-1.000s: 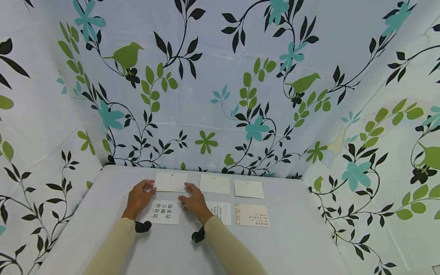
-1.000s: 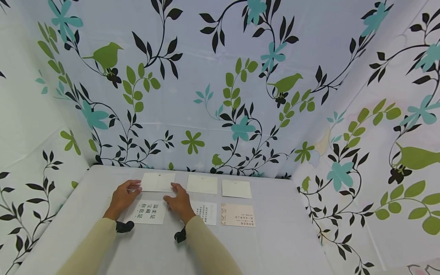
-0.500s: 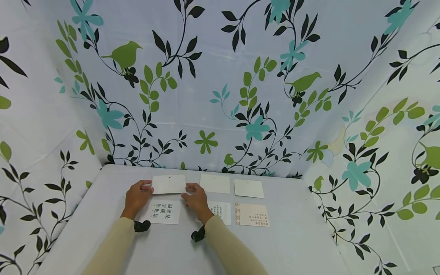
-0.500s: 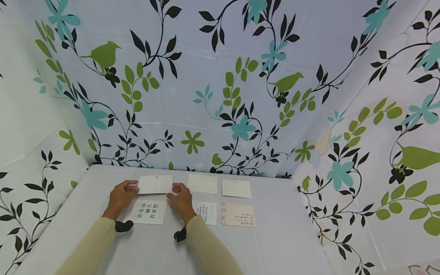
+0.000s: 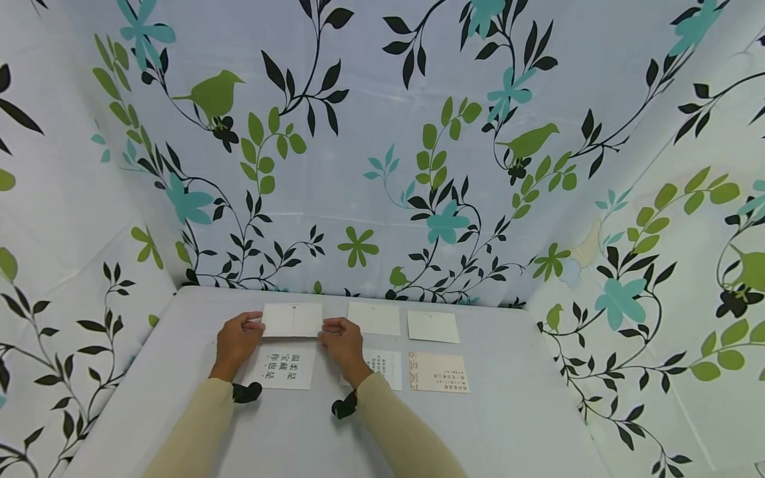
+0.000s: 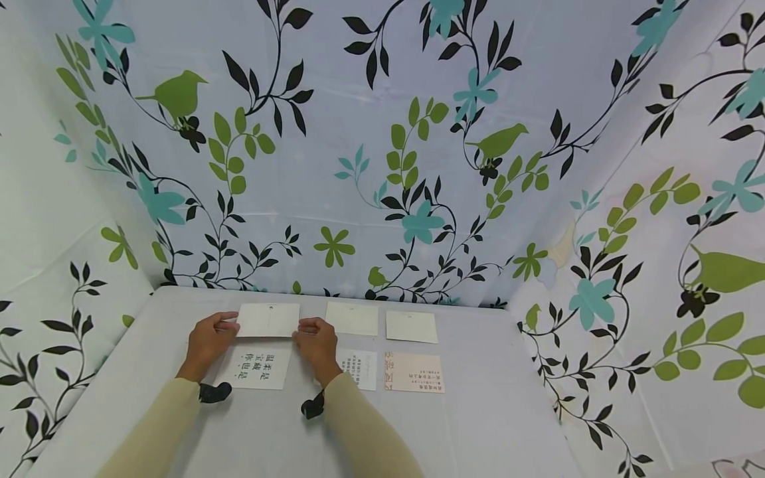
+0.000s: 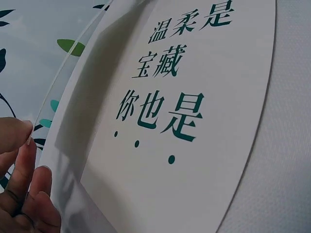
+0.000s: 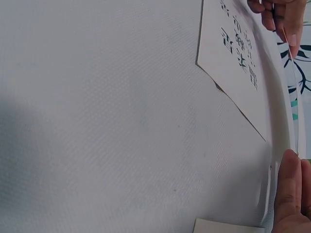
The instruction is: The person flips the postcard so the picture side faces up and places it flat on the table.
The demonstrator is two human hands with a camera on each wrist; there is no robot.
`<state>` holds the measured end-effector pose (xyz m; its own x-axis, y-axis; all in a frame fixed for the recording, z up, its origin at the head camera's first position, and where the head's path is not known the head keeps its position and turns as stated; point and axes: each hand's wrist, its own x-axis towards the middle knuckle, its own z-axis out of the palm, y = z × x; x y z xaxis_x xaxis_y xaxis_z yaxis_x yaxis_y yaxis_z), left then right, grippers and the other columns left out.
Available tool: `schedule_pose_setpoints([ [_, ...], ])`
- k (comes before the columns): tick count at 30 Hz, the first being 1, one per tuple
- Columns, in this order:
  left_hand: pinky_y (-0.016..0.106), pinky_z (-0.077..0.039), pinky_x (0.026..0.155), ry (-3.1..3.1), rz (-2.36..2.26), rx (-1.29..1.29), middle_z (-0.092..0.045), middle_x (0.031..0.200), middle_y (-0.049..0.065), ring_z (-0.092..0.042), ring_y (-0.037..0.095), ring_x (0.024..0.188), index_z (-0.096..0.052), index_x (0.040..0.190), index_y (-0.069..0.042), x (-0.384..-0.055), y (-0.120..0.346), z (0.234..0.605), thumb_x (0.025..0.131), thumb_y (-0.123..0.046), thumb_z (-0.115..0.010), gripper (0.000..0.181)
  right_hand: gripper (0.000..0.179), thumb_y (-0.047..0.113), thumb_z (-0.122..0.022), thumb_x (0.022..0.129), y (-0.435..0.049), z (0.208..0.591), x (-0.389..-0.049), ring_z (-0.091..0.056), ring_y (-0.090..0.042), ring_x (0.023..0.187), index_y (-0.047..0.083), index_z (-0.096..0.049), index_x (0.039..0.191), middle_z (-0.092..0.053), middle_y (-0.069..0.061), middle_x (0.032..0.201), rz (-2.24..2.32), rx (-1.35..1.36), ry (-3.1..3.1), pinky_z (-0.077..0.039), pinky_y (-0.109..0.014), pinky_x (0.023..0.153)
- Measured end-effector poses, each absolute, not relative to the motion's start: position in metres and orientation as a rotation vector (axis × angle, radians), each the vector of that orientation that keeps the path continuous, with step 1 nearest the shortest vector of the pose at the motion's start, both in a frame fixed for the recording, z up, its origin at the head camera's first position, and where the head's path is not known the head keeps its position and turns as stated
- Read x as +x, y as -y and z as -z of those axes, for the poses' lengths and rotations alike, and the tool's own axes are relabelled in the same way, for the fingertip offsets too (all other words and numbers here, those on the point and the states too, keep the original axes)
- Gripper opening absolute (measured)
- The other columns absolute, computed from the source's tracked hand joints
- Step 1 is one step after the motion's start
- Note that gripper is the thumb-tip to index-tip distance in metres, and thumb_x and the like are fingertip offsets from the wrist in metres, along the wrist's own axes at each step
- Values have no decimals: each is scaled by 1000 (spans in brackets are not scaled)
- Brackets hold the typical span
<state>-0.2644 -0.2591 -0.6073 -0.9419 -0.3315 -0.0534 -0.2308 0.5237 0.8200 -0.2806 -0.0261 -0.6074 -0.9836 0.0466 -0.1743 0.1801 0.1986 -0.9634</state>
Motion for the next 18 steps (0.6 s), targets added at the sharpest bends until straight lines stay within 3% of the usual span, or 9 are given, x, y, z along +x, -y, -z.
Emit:
schedule_pose_setpoints([
  [13,44,-47,90,2593,1449,543,-70,125,20,-64,35,109,-63,143,-7,-262,255,602,103,-18,-64,41,26,2,-80,90,27,599,-275,-72,-14,91,10,-77,115,-75,-3,106,1970,235,-2287,-63,-34,85],
  [18,45,-47,92,2581,1439,509,-71,123,20,-64,34,108,-65,141,-7,-260,251,601,103,-16,-65,39,23,2,-80,91,26,600,-276,-72,-14,87,12,-78,111,-73,-4,103,1958,240,-2285,-63,-31,80],
])
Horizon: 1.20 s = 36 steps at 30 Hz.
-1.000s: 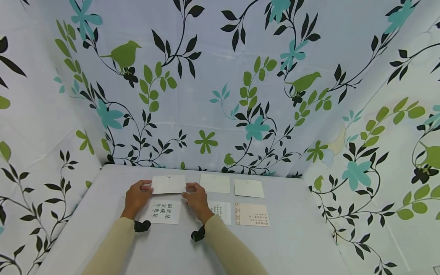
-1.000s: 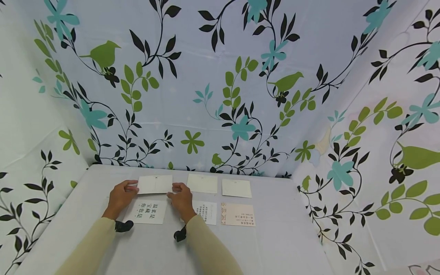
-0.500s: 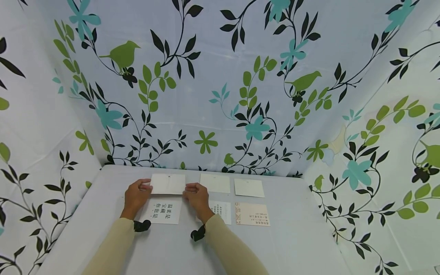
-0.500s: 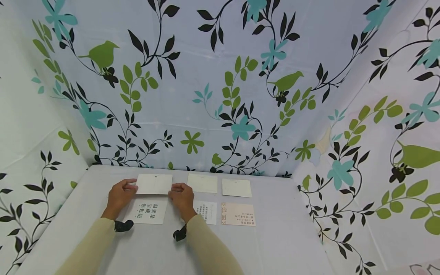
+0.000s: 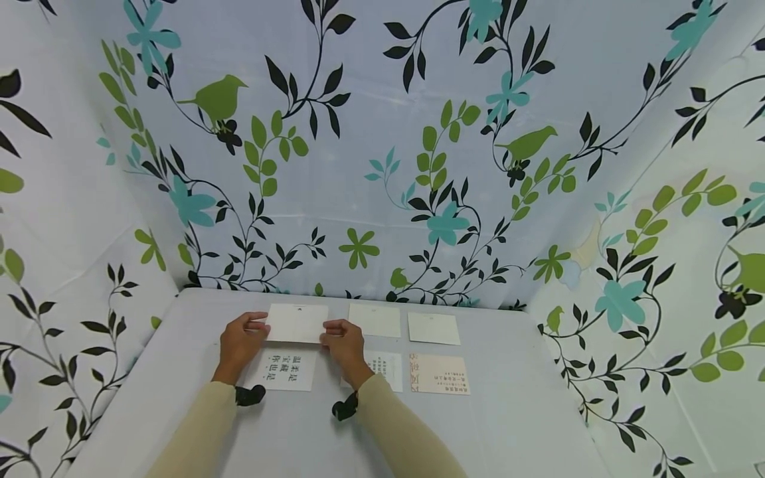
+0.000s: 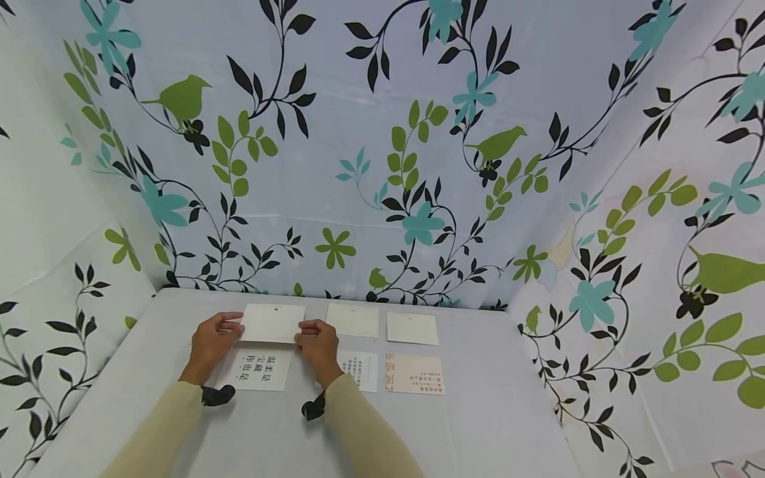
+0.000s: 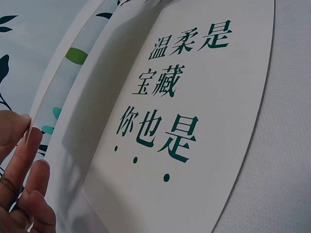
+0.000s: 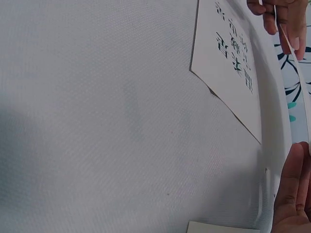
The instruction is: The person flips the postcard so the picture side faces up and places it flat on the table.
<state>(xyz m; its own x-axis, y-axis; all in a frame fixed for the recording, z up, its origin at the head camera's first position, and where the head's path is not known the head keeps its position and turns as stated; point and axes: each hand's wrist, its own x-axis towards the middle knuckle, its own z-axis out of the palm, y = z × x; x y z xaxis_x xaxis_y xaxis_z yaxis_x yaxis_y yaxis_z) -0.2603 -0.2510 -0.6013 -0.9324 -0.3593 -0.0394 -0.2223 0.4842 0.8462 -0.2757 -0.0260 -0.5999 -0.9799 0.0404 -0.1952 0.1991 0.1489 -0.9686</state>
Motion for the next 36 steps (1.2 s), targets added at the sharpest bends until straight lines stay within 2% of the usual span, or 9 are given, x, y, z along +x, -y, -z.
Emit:
schedule_pose_setpoints([
  [4,44,-47,93,2569,1437,489,-70,121,20,-63,33,107,-66,139,-8,-259,251,599,105,-16,-63,36,20,2,-77,93,25,602,-277,-72,-14,83,12,-78,110,-74,-4,101,1965,218,-2274,-63,-30,76],
  [13,44,-47,92,2578,1450,502,-67,123,18,-61,33,109,-70,136,-10,-259,257,599,108,-15,-56,32,19,1,-76,94,22,600,-276,-73,-14,81,12,-78,109,-73,-5,98,1979,183,-2233,-64,-35,78],
  [19,46,-49,96,2563,1462,489,-67,130,19,-62,34,112,-70,136,-9,-259,257,601,109,-15,-54,32,21,1,-76,94,21,596,-275,-72,-14,81,12,-78,112,-74,-4,98,1957,163,-2206,-64,-36,79],
  [24,44,-48,94,2566,1443,468,-67,134,19,-61,34,113,-71,135,-9,-258,258,602,110,-12,-51,32,22,2,-76,95,18,595,-275,-73,-14,83,11,-78,115,-75,-4,100,1966,156,-2169,-64,-34,78],
  [31,40,-48,91,2574,1410,422,-70,134,19,-61,33,112,-73,133,-8,-257,260,600,109,-7,-54,31,17,7,-74,98,16,600,-277,-74,-14,85,14,-79,113,-77,-3,99,1959,160,-2169,-64,-33,78],
  [36,35,-49,86,2558,1382,421,-71,130,19,-62,31,107,-75,130,-8,-256,260,596,106,-4,-59,29,14,11,-71,101,14,601,-279,-75,-16,86,17,-81,110,-78,-1,99,1946,150,-2159,-64,-38,82],
])
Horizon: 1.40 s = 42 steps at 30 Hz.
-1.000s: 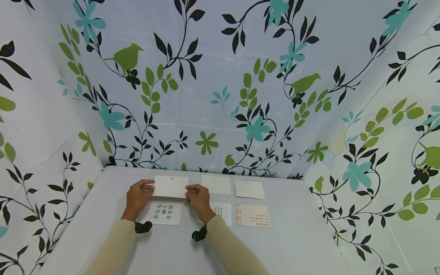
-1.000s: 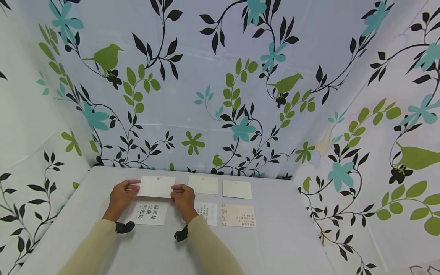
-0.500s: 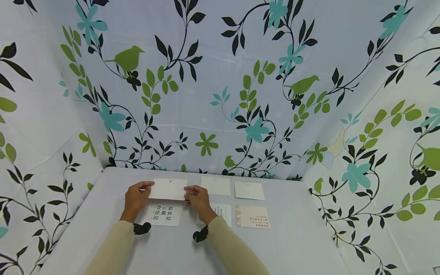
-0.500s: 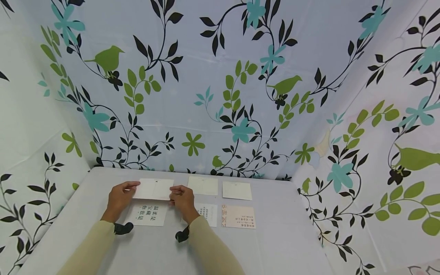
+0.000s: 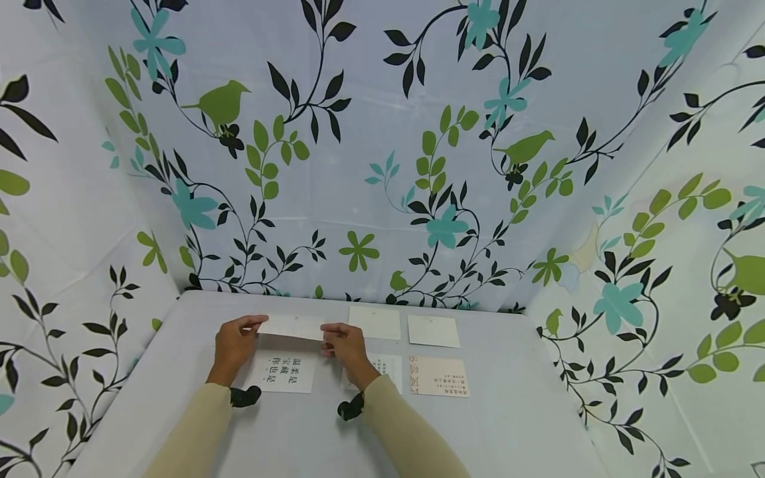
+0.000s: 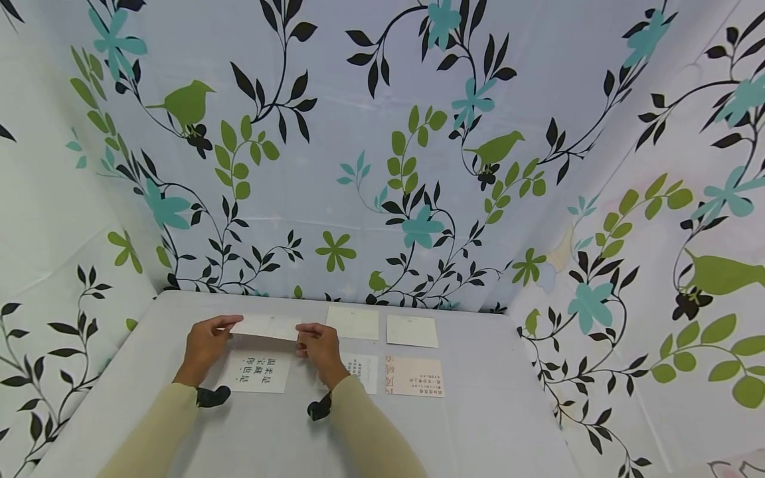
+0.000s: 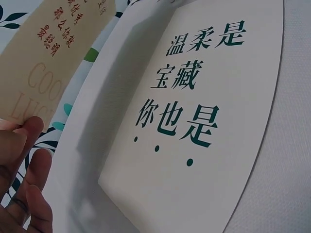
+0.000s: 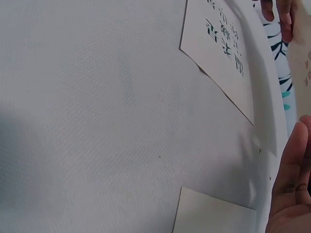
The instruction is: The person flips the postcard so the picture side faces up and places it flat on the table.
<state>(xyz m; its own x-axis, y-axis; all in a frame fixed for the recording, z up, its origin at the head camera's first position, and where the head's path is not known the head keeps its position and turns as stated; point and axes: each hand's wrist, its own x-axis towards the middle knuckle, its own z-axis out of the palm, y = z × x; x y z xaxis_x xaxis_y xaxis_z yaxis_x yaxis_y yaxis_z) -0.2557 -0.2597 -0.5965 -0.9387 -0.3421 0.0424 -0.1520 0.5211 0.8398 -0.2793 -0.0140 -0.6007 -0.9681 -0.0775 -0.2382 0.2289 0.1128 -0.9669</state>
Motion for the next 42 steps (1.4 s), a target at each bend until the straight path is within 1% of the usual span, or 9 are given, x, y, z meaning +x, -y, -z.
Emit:
schedule_pose_setpoints([
  [6,20,-48,75,2536,1377,402,-75,123,18,-66,28,100,-78,125,-8,-254,260,595,105,-8,-65,24,16,10,-70,101,10,601,-280,-76,-20,90,15,-81,112,-78,-4,103,1956,102,-2149,-63,-39,81],
  [10,17,-46,73,2523,1382,369,-78,119,17,-68,28,99,-79,123,-8,-252,259,595,105,-12,-67,22,19,9,-71,101,9,602,-280,-75,-20,94,11,-80,117,-79,-9,109,1964,89,-2137,-63,-39,81],
  [14,21,-47,77,2518,1371,338,-81,114,16,-71,30,98,-79,121,-7,-252,258,596,105,-15,-68,21,21,12,-71,101,8,603,-279,-75,-24,98,7,-79,120,-79,-12,116,1976,79,-2128,-63,-39,82],
  [17,24,-47,82,2526,1367,347,-81,113,14,-71,29,99,-79,121,-8,-252,257,598,105,-16,-67,21,19,14,-71,101,8,603,-279,-76,-25,99,9,-79,118,-80,-12,117,1977,86,-2131,-63,-38,82],
  [21,29,-48,84,2535,1392,381,-79,114,15,-71,29,100,-78,121,-8,-252,258,599,106,-16,-66,21,13,16,-73,101,9,605,-279,-76,-25,97,15,-81,111,-81,-10,114,1970,114,-2151,-63,-38,81],
  [24,29,-49,83,2539,1417,400,-78,114,16,-70,29,100,-77,121,-6,-252,257,598,107,-17,-65,22,11,16,-73,101,10,605,-279,-76,-26,97,18,-82,107,-81,-10,113,1974,129,-2159,-63,-39,82],
  [29,33,-49,84,2546,1435,421,-74,116,19,-68,32,102,-75,122,-3,-251,256,598,107,-18,-64,24,9,16,-73,101,11,605,-279,-76,-27,97,17,-80,106,-80,-9,109,1984,137,-2167,-62,-39,81],
  [34,40,-48,90,2551,1458,438,-72,119,20,-66,33,106,-73,125,-3,-251,255,599,108,-18,-62,26,8,18,-74,101,12,605,-277,-75,-25,94,18,-80,105,-78,-1,101,1974,166,-2177,-62,-38,80],
  [42,47,-49,96,2545,1462,437,-71,120,23,-66,35,107,-72,126,-1,-250,255,602,108,-18,-61,27,7,18,-73,101,12,606,-277,-73,-21,93,18,-79,106,-76,0,101,1977,176,-2181,-62,-39,82],
])
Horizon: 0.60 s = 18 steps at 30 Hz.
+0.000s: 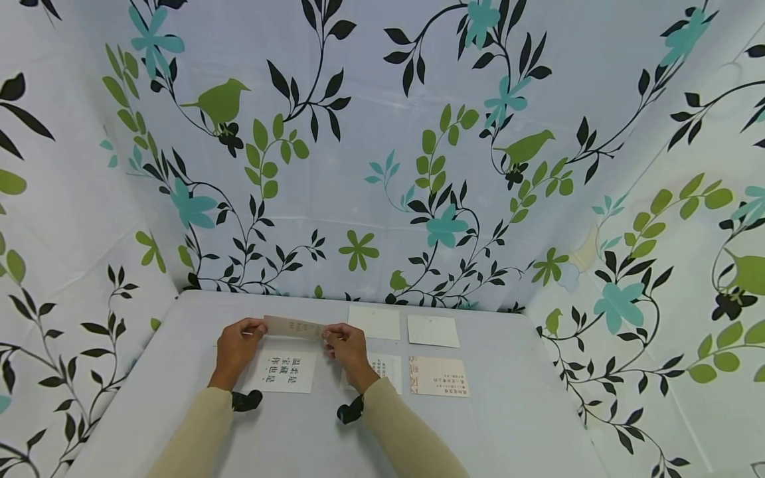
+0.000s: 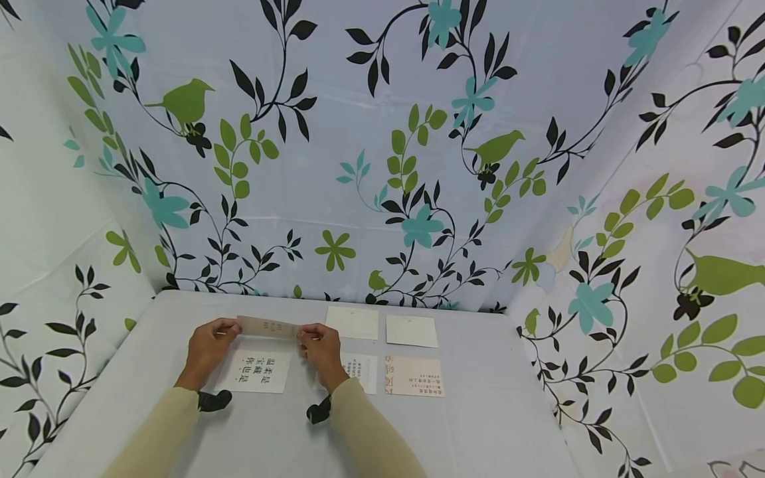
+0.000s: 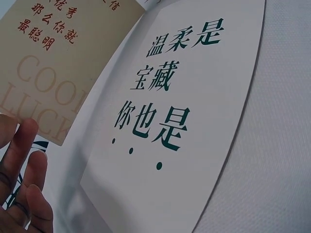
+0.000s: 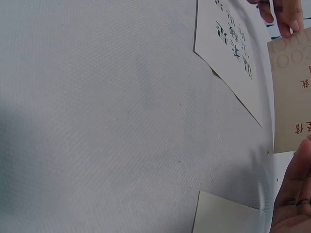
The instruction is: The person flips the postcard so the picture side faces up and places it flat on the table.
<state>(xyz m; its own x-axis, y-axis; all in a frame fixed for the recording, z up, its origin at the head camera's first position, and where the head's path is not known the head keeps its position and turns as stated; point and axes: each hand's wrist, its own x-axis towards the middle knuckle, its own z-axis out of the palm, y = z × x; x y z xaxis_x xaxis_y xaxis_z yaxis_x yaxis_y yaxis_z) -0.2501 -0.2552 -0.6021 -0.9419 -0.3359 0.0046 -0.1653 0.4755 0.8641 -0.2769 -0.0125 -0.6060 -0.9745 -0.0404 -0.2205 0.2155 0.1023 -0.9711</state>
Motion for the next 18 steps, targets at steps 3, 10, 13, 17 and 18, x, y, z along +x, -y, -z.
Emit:
schedule_pose_setpoints([
  [3,47,-48,97,2549,1459,447,-71,120,22,-65,35,107,-72,126,-2,-252,255,603,108,-19,-60,27,7,18,-74,101,12,606,-278,-73,-21,94,19,-78,106,-76,1,102,1976,180,-2181,-62,-39,82],
  [10,44,-48,95,2555,1443,446,-72,120,20,-65,33,107,-72,127,-3,-255,256,609,108,-20,-60,28,8,19,-73,101,12,605,-277,-73,-23,95,18,-78,108,-75,0,102,1991,175,-2167,-62,-39,83],
  [13,44,-48,95,2555,1451,455,-72,120,20,-65,33,107,-71,128,-3,-254,255,609,108,-20,-60,28,8,19,-73,101,12,605,-277,-73,-22,94,18,-78,108,-73,0,102,1997,170,-2169,-62,-39,82],
  [17,43,-48,93,2555,1454,455,-72,119,21,-65,34,106,-72,127,-3,-254,256,608,108,-20,-61,28,8,19,-73,101,12,604,-276,-72,-21,93,19,-78,108,-72,-1,102,1998,170,-2171,-62,-36,81],
  [18,42,-48,93,2555,1453,456,-72,118,20,-65,34,106,-72,126,-3,-254,256,608,108,-21,-61,27,8,20,-73,101,12,604,-276,-72,-21,93,19,-78,108,-72,-1,102,1997,171,-2171,-62,-36,80],
])
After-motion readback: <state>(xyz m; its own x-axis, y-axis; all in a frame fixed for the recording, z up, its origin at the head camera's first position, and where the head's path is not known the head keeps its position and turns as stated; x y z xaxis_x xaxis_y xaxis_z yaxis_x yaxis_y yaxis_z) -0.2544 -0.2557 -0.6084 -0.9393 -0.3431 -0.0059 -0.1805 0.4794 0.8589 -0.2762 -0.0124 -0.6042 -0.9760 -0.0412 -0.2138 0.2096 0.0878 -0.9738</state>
